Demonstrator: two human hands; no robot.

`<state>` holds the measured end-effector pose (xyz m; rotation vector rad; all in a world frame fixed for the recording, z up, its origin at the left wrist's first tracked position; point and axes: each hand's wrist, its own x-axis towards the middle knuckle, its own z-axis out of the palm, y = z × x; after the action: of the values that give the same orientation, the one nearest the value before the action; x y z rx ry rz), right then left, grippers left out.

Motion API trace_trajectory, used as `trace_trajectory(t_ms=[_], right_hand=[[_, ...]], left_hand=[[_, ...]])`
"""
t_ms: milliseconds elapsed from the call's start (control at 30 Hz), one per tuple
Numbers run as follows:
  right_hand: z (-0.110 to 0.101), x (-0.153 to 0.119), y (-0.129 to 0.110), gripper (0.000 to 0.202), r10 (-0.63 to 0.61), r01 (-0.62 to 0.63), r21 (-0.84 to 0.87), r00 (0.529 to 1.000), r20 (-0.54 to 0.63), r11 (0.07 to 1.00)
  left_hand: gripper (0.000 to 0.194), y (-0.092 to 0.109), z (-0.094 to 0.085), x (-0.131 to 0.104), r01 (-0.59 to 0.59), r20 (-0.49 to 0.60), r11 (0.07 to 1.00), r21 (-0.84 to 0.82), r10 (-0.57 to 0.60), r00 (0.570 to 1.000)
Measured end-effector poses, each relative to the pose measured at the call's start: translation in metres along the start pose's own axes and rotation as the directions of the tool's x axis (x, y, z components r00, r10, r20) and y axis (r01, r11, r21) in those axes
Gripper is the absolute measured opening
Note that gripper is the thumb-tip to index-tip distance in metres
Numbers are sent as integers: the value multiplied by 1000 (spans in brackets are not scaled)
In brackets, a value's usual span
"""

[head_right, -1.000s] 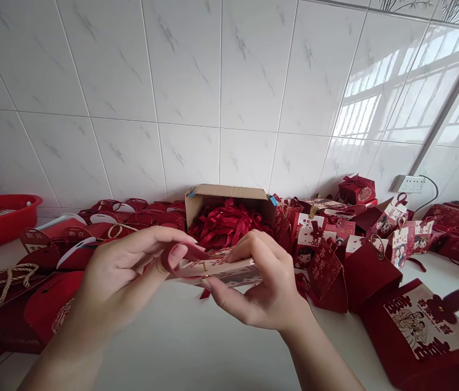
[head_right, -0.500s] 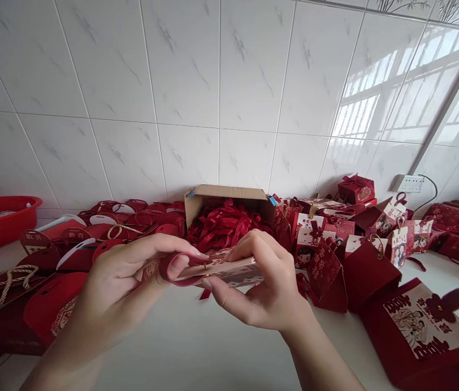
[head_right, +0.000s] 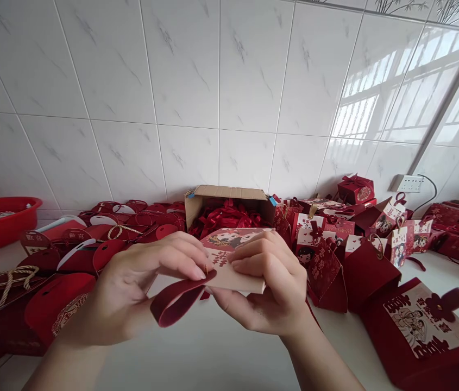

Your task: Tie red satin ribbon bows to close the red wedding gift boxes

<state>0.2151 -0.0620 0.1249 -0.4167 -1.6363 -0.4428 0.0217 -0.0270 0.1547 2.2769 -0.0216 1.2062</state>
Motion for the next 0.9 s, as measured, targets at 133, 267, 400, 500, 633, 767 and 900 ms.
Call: trace_trajectory(t_ms=[133,267,400,500,633,767,900], right_hand=[[-1,-1,-2,43,20,-21,12,1000,9,1000],[-1,0,-3,65,33,-33,8,999,36,999],[-1,1,-6,53,2,-4,21,997,76,1000],[0,2,-7,44,6,-8,26,996,85,1000],[2,2,-8,40,-36,34,34,998,58,999],[5,1,-7,40,-61,60,26,998,17,998],[6,1,-7,28,-90,90,10,996,9,996]], left_hand=[[24,-5,5,0,-60,-60,998,20,61,996],[26,-7,6,0,-89,-56,995,43,91,994],[27,-7,5,0,-112,-37,992,57,114,993],[26,-5,6,0,-111,-25,991,69,113,993],[25,-5,5,1,-140,-5,988,73,140,990],[28,-5,5,2,-163,4,985,63,163,987],[28,-5,4,2,-187,5,980,66,187,982]])
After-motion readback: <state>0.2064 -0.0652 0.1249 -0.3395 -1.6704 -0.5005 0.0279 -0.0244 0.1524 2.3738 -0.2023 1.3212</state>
